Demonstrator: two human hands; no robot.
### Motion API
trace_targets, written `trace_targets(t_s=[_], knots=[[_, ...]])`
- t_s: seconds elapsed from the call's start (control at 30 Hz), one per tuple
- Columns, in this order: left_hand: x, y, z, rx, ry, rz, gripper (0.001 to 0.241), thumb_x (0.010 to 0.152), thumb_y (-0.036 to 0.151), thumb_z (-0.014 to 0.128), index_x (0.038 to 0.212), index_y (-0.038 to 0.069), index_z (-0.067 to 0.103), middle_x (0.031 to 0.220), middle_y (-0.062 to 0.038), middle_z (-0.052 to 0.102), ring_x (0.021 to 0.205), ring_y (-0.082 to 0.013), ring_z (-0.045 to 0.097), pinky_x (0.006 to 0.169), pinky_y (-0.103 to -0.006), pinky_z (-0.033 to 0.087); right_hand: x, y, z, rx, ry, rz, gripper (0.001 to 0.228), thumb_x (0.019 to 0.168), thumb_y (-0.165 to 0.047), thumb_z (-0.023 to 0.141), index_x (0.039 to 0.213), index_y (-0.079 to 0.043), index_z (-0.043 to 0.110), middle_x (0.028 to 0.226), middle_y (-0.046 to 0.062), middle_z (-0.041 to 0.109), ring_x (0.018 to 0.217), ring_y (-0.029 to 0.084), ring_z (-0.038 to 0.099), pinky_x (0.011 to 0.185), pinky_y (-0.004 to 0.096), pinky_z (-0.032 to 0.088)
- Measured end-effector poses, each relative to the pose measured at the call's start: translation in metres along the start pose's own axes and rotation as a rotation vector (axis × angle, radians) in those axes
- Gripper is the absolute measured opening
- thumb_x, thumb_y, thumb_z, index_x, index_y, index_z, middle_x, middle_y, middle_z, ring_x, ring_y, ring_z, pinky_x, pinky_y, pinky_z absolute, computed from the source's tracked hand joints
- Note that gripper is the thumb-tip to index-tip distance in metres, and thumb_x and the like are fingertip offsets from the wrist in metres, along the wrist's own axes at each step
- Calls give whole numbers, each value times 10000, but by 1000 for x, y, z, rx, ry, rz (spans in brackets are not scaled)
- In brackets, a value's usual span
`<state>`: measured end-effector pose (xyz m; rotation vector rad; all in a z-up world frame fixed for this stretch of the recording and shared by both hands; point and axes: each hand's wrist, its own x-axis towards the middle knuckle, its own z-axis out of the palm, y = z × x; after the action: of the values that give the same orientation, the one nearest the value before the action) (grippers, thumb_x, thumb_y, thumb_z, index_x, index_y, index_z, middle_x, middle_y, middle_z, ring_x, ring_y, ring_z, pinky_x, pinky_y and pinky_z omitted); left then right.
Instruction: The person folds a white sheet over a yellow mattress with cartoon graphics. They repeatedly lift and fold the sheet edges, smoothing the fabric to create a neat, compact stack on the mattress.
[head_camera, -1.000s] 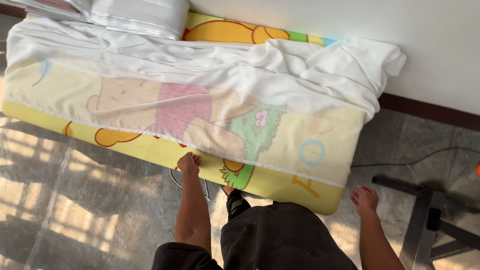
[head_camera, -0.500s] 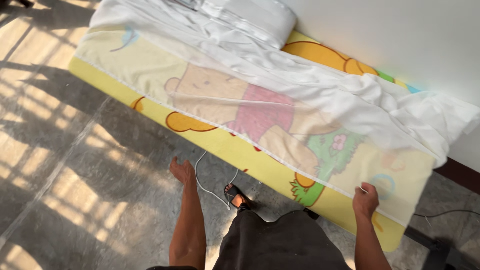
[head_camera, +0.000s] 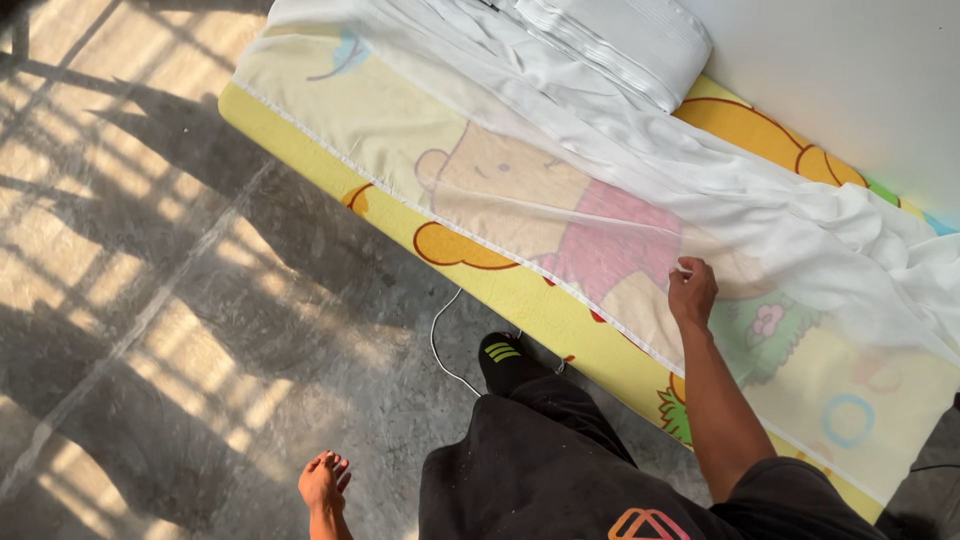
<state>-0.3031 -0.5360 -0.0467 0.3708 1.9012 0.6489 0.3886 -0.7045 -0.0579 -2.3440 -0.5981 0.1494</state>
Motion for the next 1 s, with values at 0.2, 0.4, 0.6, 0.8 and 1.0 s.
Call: trace_targets(t_s=[0.2,0.4,0.6,0.8,1.0], knots=[[61,108,54,137,-53,59,304,1008,128,632,1296,29,624,1140,-139,708,972,-289,715,800,-423,585,69,-48,41,-31,33,-79,298,928,-105,727,1208,-38,652,1197,154,647,906,270,686,874,431,532],[169,297,210,383,-278,409,371,974,137,651,1330,32,629,1207,-156,689,1028,-273,704,809,-411,596,140,-93,78,-160,-138,60,662,924,-259,753,1507,-83,493,987,184,726,985,350,681,919,471,529],[214,466,376,592,-479,692,424,956,233,658,1312,5,627,1146,-178,723,973,-255,731,769,-395,576,184,-128,110,-467,-354,318,642,924,-419,747,1492,-205,535,1119,106,779,1216,388,624,994,528,525],[247,553,479,819,-352,1026,325,902,203,680,1184,47,715,1080,-168,758,952,-321,732,853,-431,574,177,-158,110,-434,-279,314,778,916,-399,744,1594,-138,467,1035,137,783,1054,396,709,955,510,545],[297,628,551,838,-182,1273,293,850,61,682,1136,34,734,1123,-217,712,1072,-400,674,926,-493,540,165,-201,146,-465,-327,295,747,909,-403,745,1557,-134,489,1019,125,783,1014,370,718,906,505,551]])
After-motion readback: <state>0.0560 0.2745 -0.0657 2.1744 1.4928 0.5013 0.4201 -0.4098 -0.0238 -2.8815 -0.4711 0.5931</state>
